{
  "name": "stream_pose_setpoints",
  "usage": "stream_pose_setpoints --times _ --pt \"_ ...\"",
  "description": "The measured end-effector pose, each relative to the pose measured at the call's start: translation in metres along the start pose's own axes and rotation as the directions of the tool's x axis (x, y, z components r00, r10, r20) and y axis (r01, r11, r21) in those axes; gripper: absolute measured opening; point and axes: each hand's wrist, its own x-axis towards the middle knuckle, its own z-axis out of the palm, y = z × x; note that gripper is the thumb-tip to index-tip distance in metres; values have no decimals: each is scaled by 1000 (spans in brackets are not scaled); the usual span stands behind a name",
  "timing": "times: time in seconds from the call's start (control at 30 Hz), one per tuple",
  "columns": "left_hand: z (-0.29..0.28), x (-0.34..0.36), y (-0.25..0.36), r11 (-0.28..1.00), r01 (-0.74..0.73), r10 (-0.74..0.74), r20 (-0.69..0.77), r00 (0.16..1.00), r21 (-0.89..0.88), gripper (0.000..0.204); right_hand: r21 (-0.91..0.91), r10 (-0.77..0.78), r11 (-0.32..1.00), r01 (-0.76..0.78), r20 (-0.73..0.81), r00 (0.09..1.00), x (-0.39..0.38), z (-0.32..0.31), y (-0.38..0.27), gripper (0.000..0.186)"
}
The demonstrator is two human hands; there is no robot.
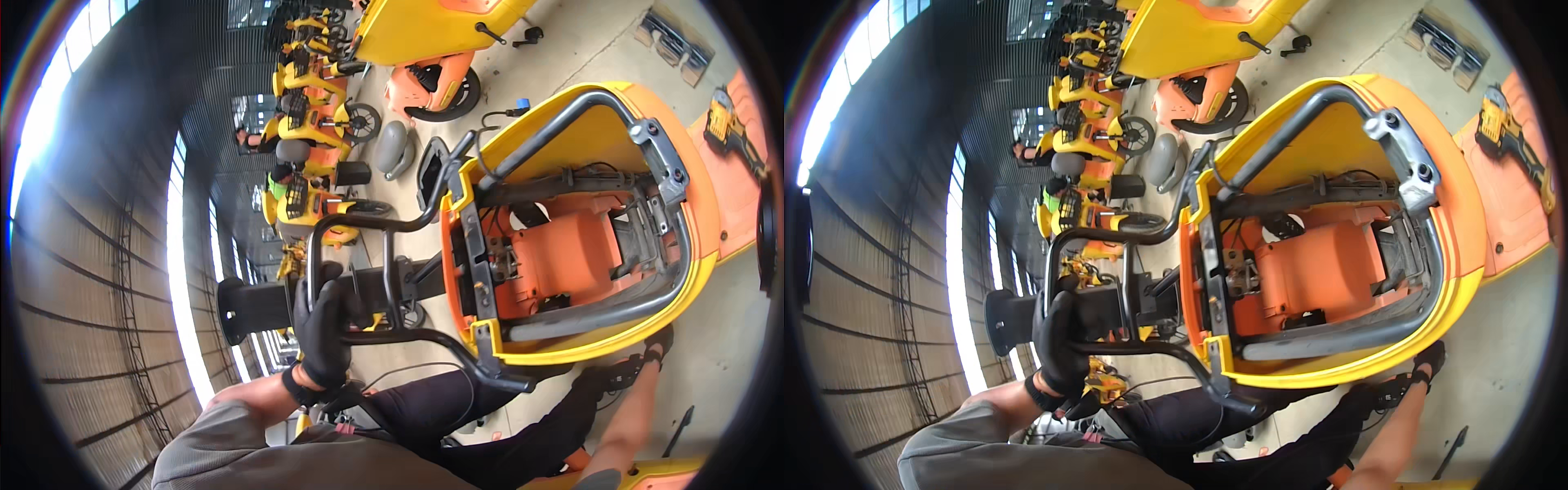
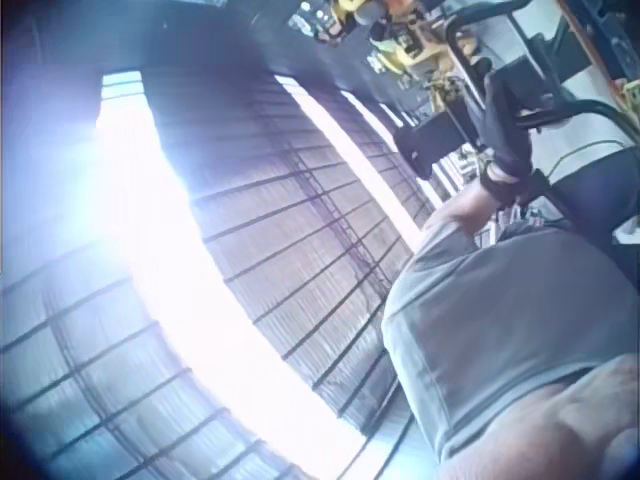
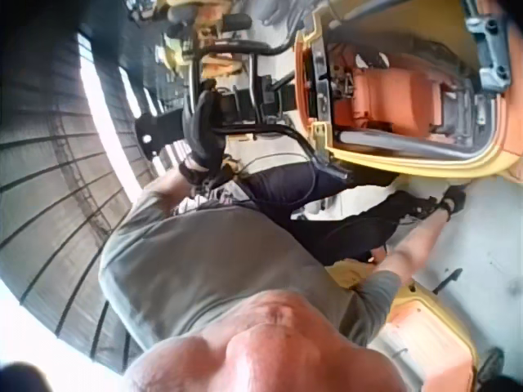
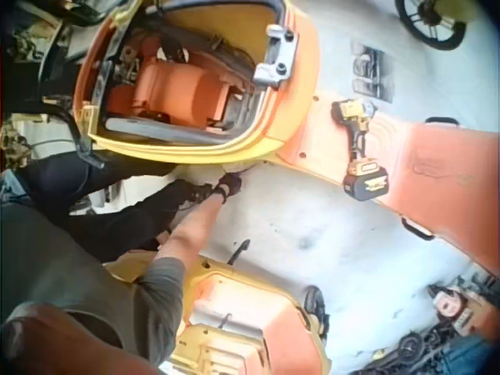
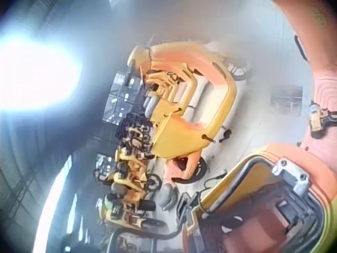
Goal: The person performs maintenance on a scooter by using a power drill to remove and install screws, and using shears to cut a cable tie, while working within the scooter's internal compartments.
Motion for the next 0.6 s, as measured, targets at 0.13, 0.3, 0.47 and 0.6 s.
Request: stream_pose_setpoints --times 0.13,0.3,0.47,0.6 --pt "19 6 9 996 65 -69 -74 995 -59 27 -892 -166 275 359 323 932 -47 -48 -69 33" --pt "18 7 4 977 82 -97 -67 993 -197 30 -501 229 860 -99 206 951 -164 -58 -205 5" --pt "17 14 -4 1000 0 0 -2 1000 -4 37 -236 352 923 -303 203 914 -252 -97 -323 11" --pt "10 11 -2 999 19 -20 37 999 36 36 -419 297 889 -185 221 929 -313 -93 -395 9"
